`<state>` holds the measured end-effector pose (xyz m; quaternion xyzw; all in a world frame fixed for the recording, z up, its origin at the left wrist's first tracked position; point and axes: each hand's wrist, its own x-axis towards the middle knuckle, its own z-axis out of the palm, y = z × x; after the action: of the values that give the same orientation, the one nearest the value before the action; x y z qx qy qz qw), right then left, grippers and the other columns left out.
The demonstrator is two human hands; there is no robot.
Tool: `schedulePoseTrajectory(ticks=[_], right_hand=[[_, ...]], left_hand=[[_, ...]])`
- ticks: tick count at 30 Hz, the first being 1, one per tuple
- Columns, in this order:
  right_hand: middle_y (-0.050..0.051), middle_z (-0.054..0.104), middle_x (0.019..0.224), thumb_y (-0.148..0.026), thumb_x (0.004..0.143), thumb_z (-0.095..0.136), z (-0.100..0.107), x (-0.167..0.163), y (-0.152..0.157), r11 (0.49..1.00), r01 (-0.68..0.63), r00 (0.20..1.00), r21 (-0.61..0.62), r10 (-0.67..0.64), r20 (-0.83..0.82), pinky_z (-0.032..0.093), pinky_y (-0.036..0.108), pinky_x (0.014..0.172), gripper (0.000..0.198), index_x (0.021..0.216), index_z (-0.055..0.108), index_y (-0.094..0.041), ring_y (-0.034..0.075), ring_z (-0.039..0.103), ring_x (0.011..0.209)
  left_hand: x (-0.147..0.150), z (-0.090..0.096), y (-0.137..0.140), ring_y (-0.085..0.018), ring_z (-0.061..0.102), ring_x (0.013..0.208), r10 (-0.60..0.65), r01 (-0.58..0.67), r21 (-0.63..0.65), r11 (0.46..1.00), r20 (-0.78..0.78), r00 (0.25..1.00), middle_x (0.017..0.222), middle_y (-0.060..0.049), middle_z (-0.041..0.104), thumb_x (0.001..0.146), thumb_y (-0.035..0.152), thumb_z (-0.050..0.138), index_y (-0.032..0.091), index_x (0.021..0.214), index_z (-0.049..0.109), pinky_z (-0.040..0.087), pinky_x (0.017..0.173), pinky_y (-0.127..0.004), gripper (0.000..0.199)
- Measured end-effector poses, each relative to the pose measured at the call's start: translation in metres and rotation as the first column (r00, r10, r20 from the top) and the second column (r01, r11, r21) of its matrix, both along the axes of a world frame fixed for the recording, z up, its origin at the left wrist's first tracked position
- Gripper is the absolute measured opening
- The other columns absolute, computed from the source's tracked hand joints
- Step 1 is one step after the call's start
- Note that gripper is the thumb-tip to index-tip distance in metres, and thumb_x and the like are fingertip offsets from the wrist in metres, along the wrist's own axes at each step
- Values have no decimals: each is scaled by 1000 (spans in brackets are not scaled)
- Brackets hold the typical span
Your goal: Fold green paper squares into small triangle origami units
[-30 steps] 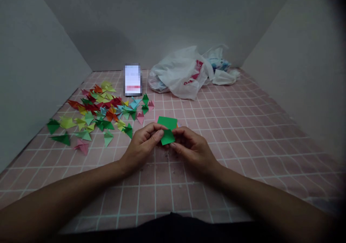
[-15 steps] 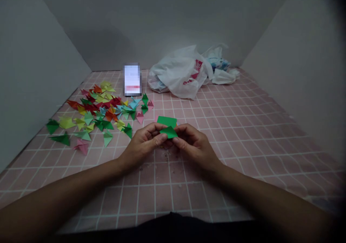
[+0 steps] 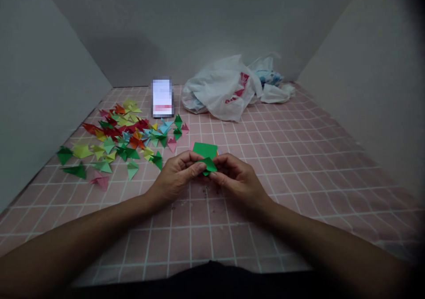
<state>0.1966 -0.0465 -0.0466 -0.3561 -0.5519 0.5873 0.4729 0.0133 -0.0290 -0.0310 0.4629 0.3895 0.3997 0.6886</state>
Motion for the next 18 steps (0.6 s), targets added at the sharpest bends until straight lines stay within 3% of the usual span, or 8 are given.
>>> schedulePoseTrajectory(ticks=[7,14,18], right_hand=[[0,64,81,-27,87,69,5,2,-1,999,-34,999,-4,34,2,48,25,57,11,93,63,-20,11,58,65],[-2,61,72,-31,89,65,5,2,-2,999,18,994,-28,-15,104,46,26,54,13,86,59,-20,11,56,59],[-2,60,70,-35,90,65,4,1,-1,997,26,997,-69,-21,76,46,26,53,16,87,58,-20,11,56,56]], left_hand=[[0,3,-1,-13,72,63,-25,26,28,999,-35,999,72,0,72,78,32,79,15,88,63,57,64,-23,25],[0,-3,-3,-11,69,66,-30,31,34,999,-23,999,75,1,71,74,25,82,15,91,64,56,67,-21,27],[1,-2,-3,-9,68,70,-38,39,58,998,-18,999,79,2,71,73,19,80,15,93,63,55,69,-20,27]])
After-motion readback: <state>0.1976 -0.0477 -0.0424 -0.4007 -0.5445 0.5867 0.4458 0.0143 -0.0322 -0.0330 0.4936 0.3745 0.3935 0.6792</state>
